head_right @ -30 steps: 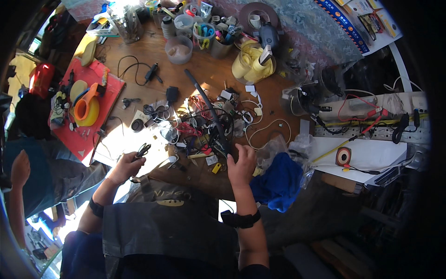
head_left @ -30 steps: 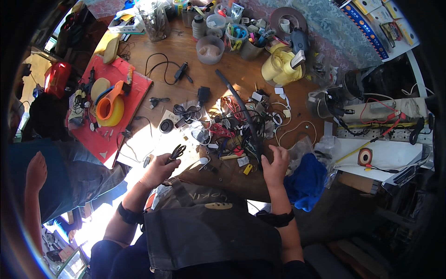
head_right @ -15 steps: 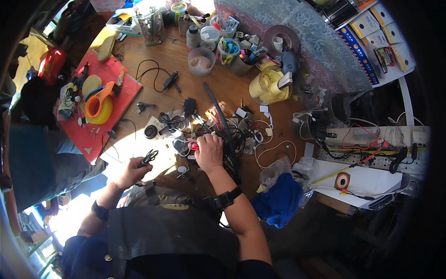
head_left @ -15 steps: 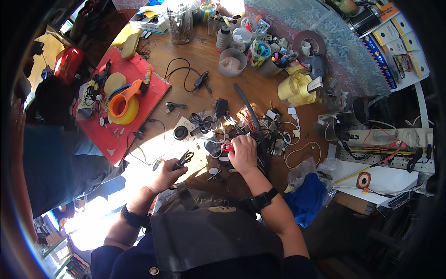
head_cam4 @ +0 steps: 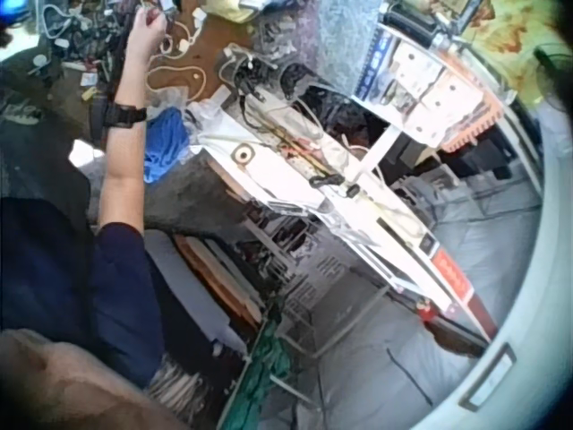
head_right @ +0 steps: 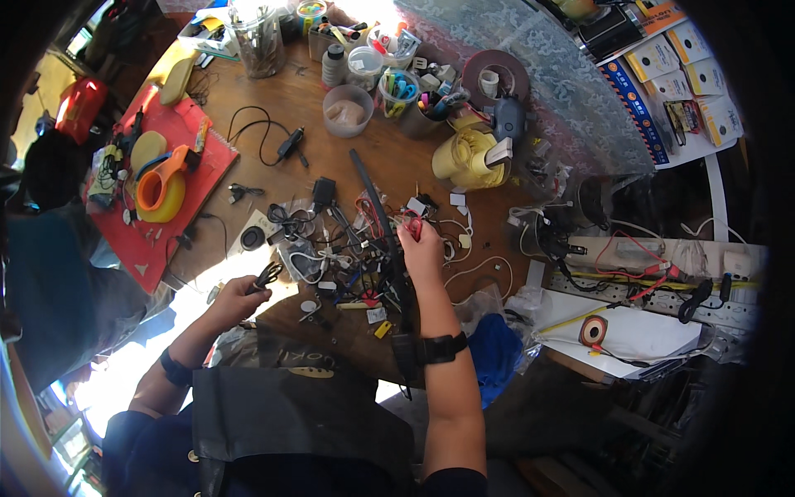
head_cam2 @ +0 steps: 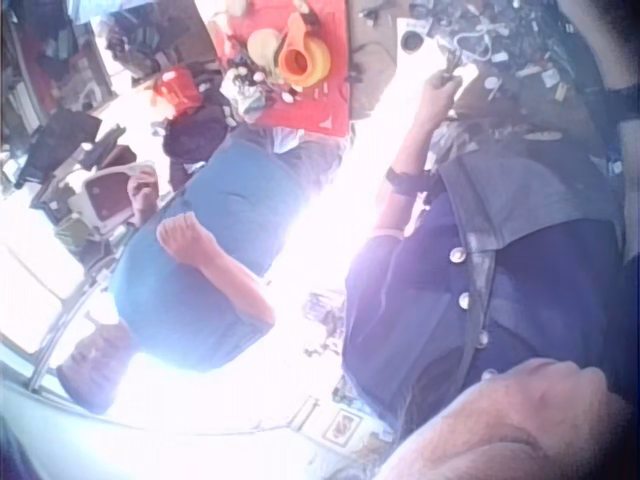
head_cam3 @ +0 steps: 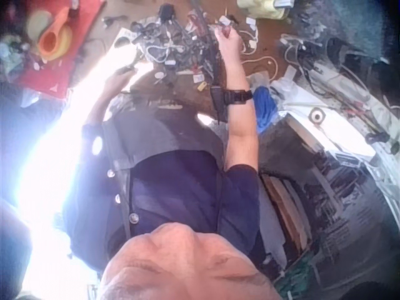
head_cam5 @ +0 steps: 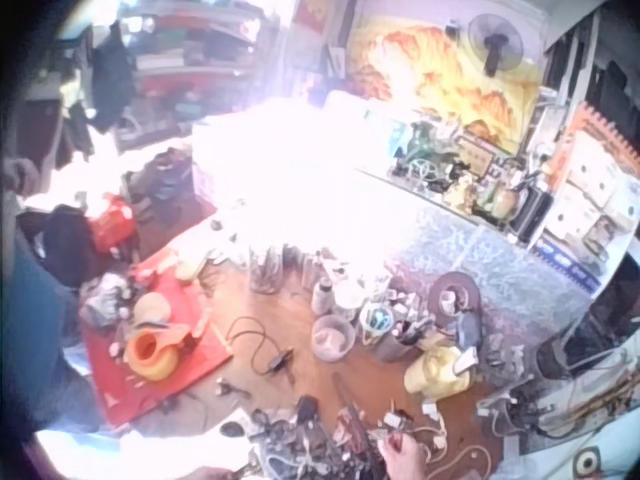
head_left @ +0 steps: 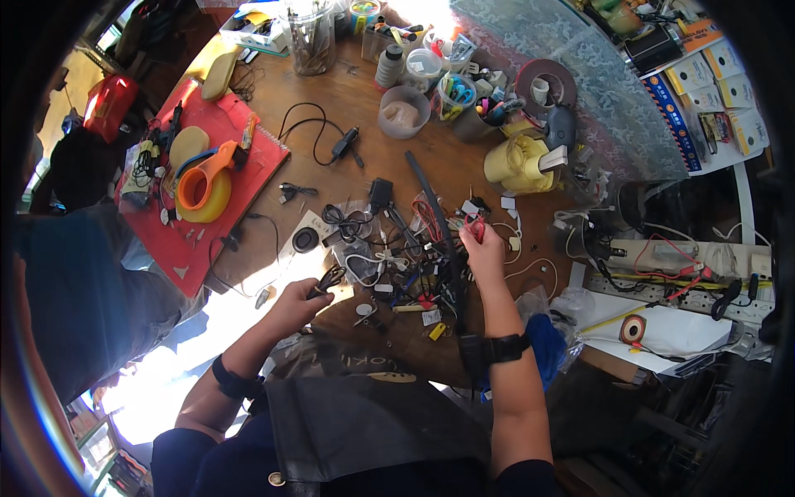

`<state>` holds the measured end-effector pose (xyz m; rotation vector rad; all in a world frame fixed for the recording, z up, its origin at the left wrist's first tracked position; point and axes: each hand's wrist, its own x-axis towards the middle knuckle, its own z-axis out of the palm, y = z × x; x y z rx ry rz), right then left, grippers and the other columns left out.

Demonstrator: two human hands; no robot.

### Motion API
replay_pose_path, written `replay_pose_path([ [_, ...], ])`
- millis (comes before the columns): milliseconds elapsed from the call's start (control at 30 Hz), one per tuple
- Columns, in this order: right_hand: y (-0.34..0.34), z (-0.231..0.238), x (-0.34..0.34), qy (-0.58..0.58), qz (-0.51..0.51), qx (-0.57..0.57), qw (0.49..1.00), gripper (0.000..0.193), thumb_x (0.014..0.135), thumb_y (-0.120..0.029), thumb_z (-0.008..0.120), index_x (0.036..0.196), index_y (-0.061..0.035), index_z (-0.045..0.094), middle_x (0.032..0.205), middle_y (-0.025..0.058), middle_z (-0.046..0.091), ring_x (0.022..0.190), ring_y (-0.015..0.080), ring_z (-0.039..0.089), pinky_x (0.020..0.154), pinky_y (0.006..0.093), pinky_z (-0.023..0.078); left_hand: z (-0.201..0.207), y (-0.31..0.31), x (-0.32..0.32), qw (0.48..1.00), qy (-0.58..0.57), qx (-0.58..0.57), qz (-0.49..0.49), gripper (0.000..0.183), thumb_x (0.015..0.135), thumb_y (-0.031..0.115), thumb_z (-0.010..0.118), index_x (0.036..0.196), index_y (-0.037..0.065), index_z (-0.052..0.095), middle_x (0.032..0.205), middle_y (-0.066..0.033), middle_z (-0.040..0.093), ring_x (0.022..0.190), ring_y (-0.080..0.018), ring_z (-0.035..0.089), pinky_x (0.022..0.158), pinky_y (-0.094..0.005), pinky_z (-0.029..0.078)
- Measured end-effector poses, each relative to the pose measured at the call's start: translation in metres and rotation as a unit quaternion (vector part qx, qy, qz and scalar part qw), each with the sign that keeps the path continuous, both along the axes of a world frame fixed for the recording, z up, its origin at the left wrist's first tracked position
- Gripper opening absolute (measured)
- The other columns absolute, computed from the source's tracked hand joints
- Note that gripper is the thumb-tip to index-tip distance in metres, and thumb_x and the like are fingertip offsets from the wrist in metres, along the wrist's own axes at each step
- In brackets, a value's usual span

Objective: The person sorts through a cluttered pile of electronic components and cables on a workbench. They pick up various items including wires, connectors, and small devices, untangle them, and place them into containers or separate piles. The person continues to organize the workspace by moving items around and grouping similar components together.

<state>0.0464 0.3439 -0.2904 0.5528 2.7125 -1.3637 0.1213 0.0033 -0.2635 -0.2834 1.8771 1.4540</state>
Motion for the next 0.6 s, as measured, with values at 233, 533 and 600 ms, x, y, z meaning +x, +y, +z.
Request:
replay_pose_path([
  [233, -0.025, 0.006, -0.015, -0.016, 0.204, 0.151, 0.967, 0.025, 0.069, -0.023, 0.069, 0.079, -0.0011, 0.06, 0.087, 0.0138, 0.059, 0.084, 0.0323, 0.057, 0.072, 0.0402, 0.046, 0.009, -0.007, -0.009, 1.0, -0.013, -0.023, 0.016, 0.028, 0.086, 0.027, 0.062, 0.075, 0.002, 0.054, 0.059, 0.0043, 0.044, 0.056, -0.0056, 0.038, 0.048, -0.0255, 0.031],
  [533, -0.073, 0.029, 0.048, 0.041, 0.28, -0.088, 0.955, 0.024, 0.073, -0.009, 0.073, 0.093, -0.0007, 0.062, 0.091, 0.0063, 0.059, 0.08, 0.0176, 0.058, 0.073, 0.0264, 0.046, -0.007, -0.002, -0.018, 0.991, 0.01, -0.122, -0.051, 0.032, 0.085, 0.033, 0.062, 0.075, 0.002, 0.059, 0.055, -0.0023, 0.052, 0.052, -0.0085, 0.047, 0.05, -0.0287, 0.039],
  [600, -0.062, 0.018, 0.033, 0.053, 0.16, -0.029, 0.985, 0.022, 0.073, -0.013, 0.071, 0.089, -0.0021, 0.061, 0.086, 0.0089, 0.057, 0.077, 0.0246, 0.059, 0.068, 0.0325, 0.047, -0.011, -0.003, -0.018, 0.992, 0.001, -0.115, -0.047, 0.032, 0.085, 0.033, 0.062, 0.075, 0.002, 0.058, 0.054, -0.0017, 0.051, 0.052, -0.0084, 0.046, 0.049, -0.0286, 0.039],
])
